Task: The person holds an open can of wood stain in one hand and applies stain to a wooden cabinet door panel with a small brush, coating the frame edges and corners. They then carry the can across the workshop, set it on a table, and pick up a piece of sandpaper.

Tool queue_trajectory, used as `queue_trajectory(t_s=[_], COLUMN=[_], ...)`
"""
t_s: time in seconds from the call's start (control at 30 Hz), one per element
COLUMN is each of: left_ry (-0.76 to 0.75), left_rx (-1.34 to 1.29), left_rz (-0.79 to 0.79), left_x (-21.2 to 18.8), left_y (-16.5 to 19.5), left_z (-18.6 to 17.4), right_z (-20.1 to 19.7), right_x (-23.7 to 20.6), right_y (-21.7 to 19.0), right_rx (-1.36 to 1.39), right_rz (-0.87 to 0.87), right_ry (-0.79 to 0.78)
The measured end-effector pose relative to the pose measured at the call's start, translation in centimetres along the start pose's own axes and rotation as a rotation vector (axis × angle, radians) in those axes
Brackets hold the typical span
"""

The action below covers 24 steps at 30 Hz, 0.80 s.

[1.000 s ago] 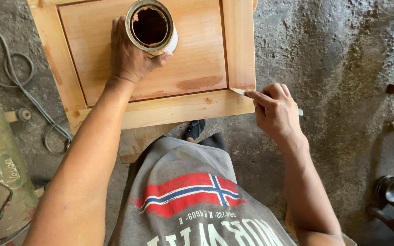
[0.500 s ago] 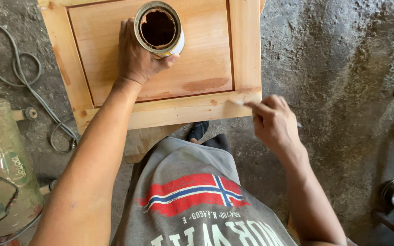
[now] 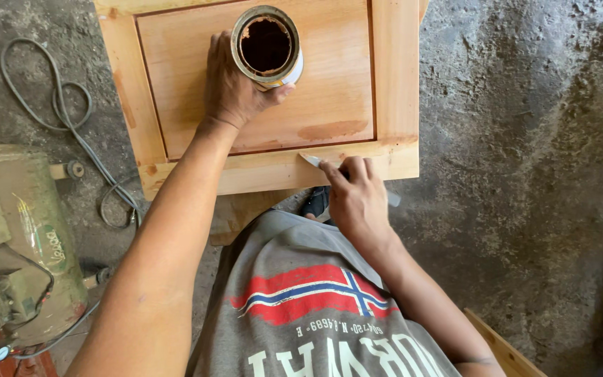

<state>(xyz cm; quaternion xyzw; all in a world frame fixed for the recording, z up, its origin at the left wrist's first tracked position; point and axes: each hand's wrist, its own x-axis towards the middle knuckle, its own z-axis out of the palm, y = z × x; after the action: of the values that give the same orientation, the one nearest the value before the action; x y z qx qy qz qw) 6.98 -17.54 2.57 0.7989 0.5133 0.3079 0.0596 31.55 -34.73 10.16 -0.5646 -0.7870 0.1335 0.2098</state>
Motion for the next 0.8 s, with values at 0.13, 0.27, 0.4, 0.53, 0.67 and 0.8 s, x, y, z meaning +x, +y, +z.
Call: queue_trajectory(t_s=[0.13,0.27,0.4,0.53,0.67,0.8], left_ry=[-0.012,0.014,0.018,0.008,0.012,0.030], left_rx=[-0.003,0.002,0.023,-0.004,-0.005,0.017], left_rz=[-0.016,-0.008,0.005,-0.035,-0.021,-0.007], left_x=[-0.2,-0.3,-0.3,-0.4,-0.3,-0.2], left_y=[-0.2,-0.3,-0.2,-0.1,-0.1,-0.1], left_z=[0.2,0.4,0.5,0.5,0.4,0.3], right_z=[0.1,0.2,0.3,0.1,0.7,1.9], right_x=[-0.1,-0.3,-0.4,-0.5,-0.5,-0.4], right_y=[-0.4,-0.2,0.1,0.1,-1.1,-2.1], right_rx=[0.060,0.074,0.127,0.122,0.146,0.089], right_rz=[0.032,0.123,0.082,0.150,0.060,-0.011], right_ry=[-0.104,-0.048,-0.106,-0.052,-0.140,-0.088])
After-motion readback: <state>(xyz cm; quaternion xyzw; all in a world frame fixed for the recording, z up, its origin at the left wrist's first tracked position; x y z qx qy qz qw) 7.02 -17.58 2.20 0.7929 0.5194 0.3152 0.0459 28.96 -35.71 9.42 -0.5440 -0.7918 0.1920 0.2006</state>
